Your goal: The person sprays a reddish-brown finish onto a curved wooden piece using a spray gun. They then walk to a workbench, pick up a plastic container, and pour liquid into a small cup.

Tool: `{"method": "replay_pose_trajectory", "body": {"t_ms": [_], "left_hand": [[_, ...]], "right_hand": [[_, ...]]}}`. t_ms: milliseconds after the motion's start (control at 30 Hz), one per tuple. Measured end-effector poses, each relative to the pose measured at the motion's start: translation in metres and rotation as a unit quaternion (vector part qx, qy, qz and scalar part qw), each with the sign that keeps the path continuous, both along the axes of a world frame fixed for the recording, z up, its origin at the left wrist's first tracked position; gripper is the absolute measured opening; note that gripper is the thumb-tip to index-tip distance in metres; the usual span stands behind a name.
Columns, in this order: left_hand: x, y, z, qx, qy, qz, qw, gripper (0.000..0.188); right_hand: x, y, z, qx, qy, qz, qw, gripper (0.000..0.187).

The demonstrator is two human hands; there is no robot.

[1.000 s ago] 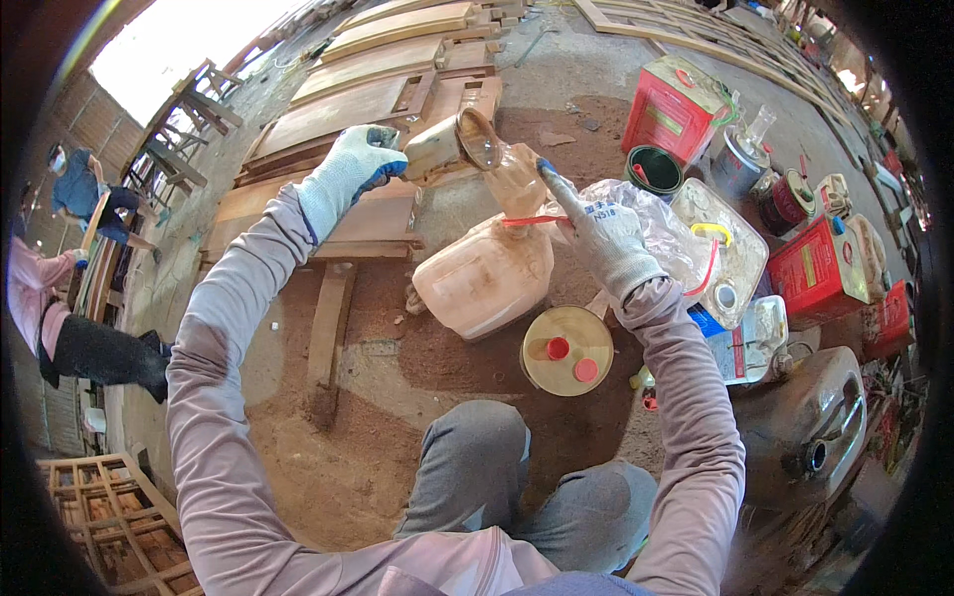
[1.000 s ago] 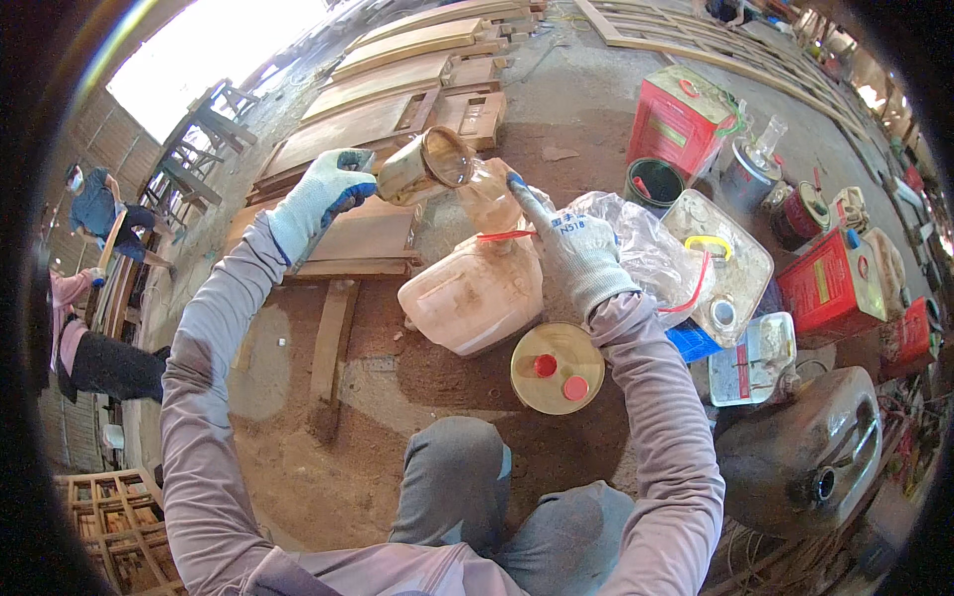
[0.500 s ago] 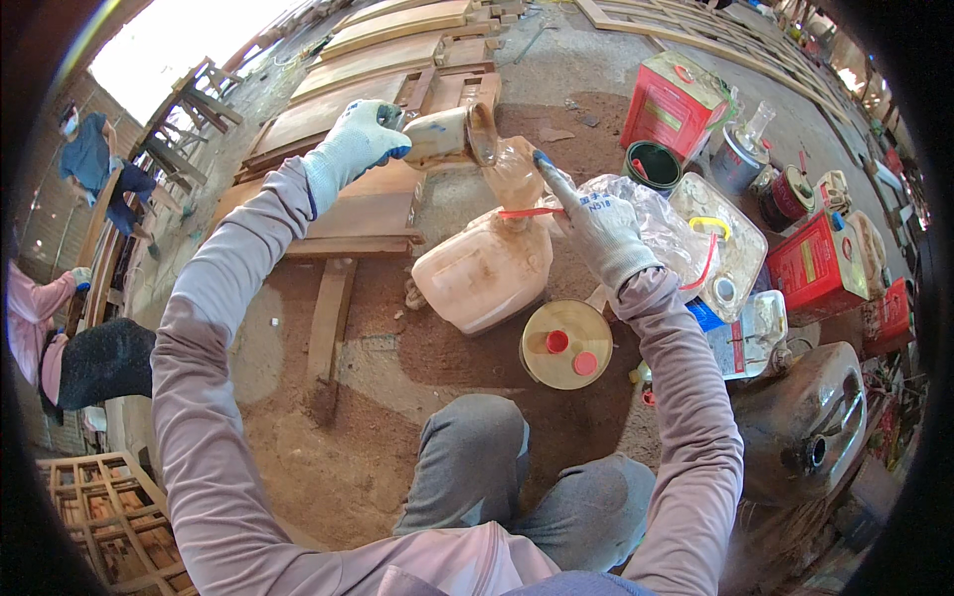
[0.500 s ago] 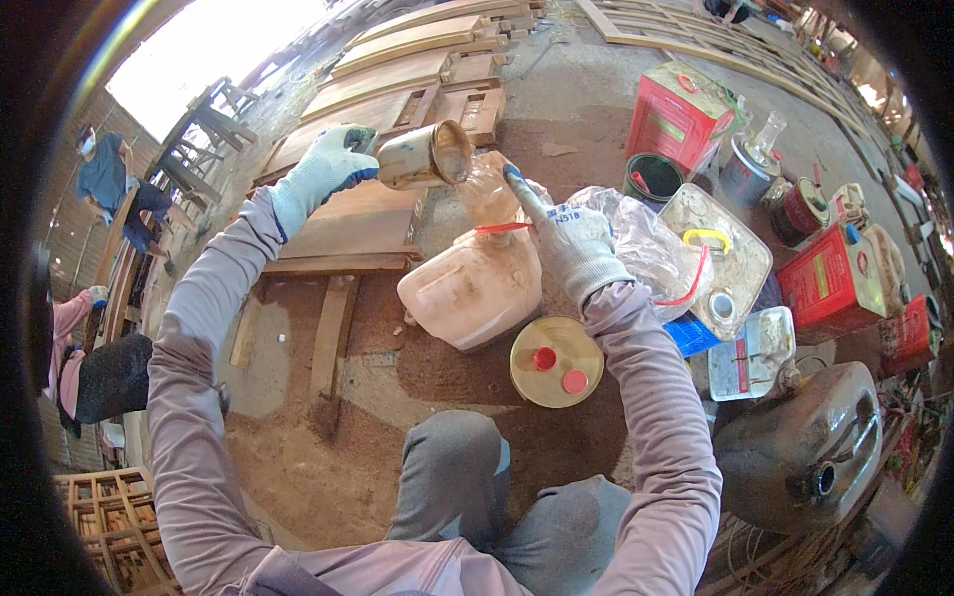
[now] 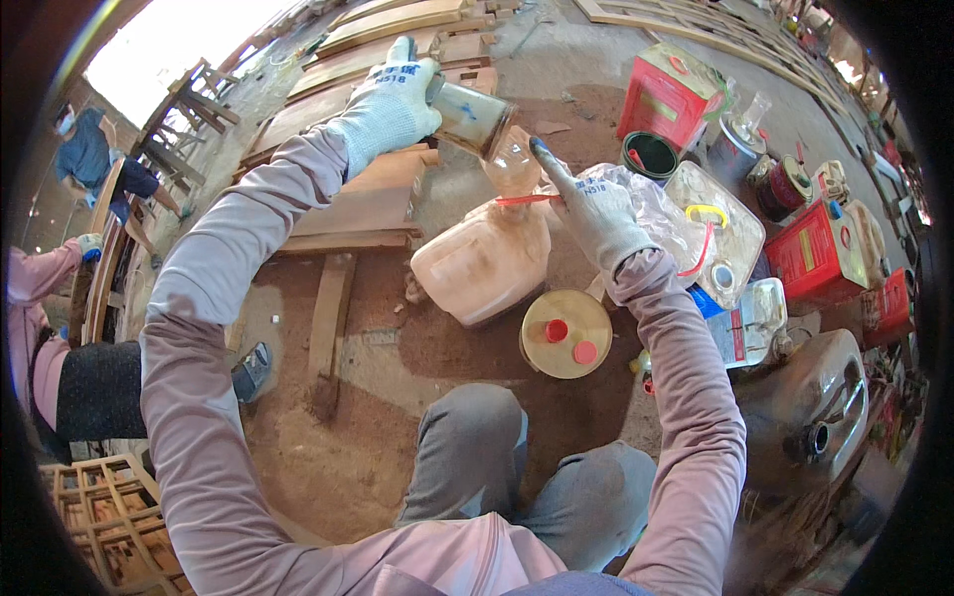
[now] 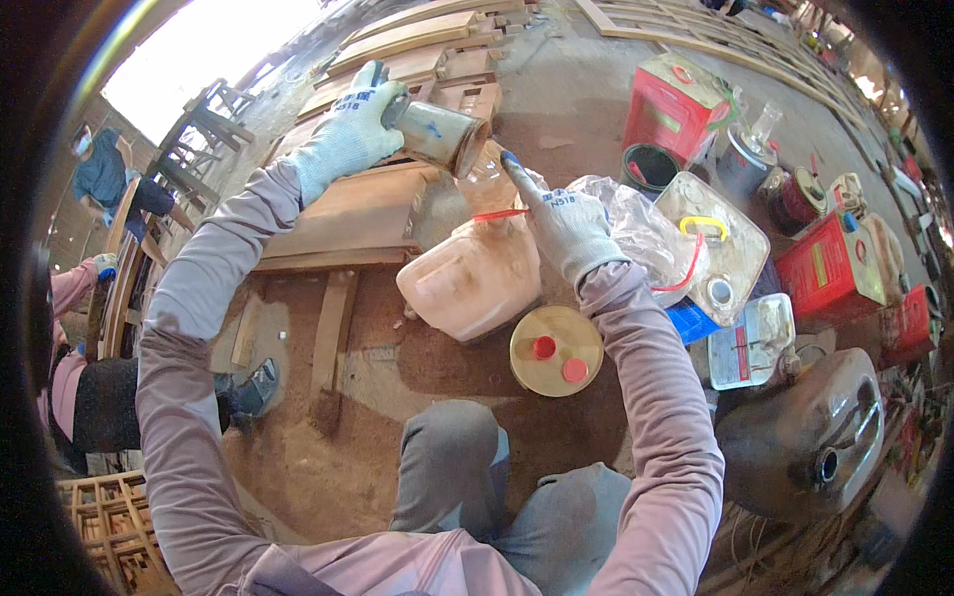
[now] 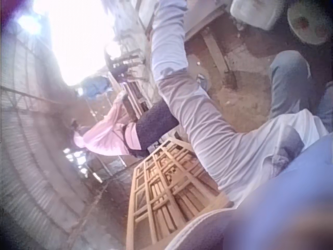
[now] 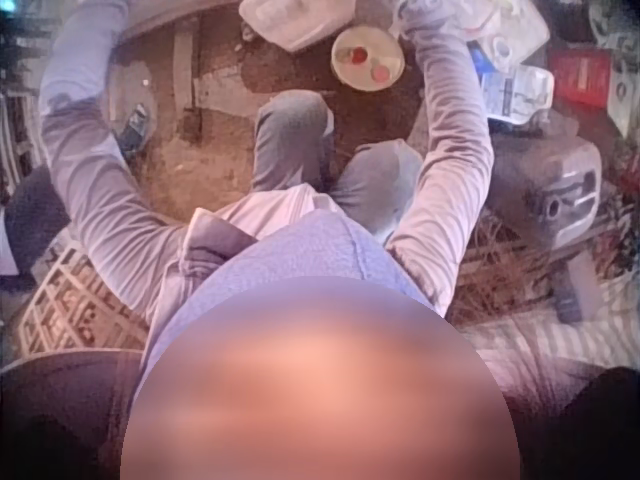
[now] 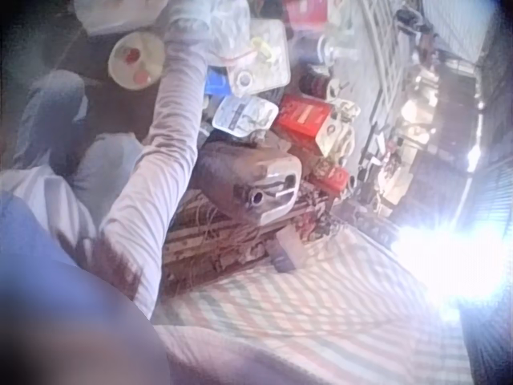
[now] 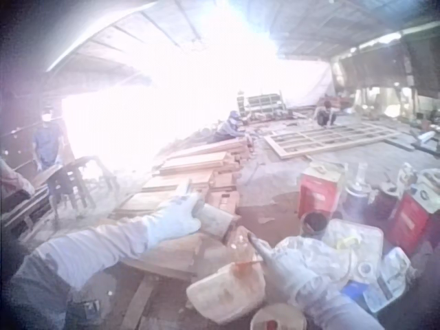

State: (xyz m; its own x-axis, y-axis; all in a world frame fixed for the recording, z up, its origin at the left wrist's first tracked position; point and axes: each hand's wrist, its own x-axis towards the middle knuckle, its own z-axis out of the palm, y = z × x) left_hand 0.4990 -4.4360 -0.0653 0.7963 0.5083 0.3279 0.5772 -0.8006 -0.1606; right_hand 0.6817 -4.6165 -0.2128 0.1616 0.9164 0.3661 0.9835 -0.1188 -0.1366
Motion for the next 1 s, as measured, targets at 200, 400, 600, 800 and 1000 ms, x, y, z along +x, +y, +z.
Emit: {"method": "replay_pose_trajectory", "body": {"t_ms": [200, 400, 600, 800, 1000], "left_hand": [[0.013, -0.023, 0.003, 0.06, 0.048, -0.001, 0.997, 0.059], [0.015, -0.033, 0.001, 0.119, 0.072, 0.004, 0.99, 0.058], [0.009, -0.015, -0.004, 0.108, 0.029, 0.006, 0.994, 0.059], [-0.036, 0.059, -0.013, -0.236, -0.138, -0.063, 0.96, 0.048], [-0.105, 0.085, -0.042, -0.608, -0.367, -0.019, 0.703, 0.03]], "right_hand": [[0.001, 0.003, 0.0, 0.017, -0.03, -0.003, 0.999, 0.078], [-0.007, 0.0, 0.014, -0.06, 0.004, -0.01, 0.998, 0.072], [0.006, -0.061, 0.035, 0.031, 0.105, -0.111, 0.988, 0.036], [0.086, -0.266, 0.094, 0.227, 0.167, -0.224, 0.933, 0.025], [0.144, -0.484, 0.166, 0.258, -0.17, -0.664, 0.681, 0.045]]}}
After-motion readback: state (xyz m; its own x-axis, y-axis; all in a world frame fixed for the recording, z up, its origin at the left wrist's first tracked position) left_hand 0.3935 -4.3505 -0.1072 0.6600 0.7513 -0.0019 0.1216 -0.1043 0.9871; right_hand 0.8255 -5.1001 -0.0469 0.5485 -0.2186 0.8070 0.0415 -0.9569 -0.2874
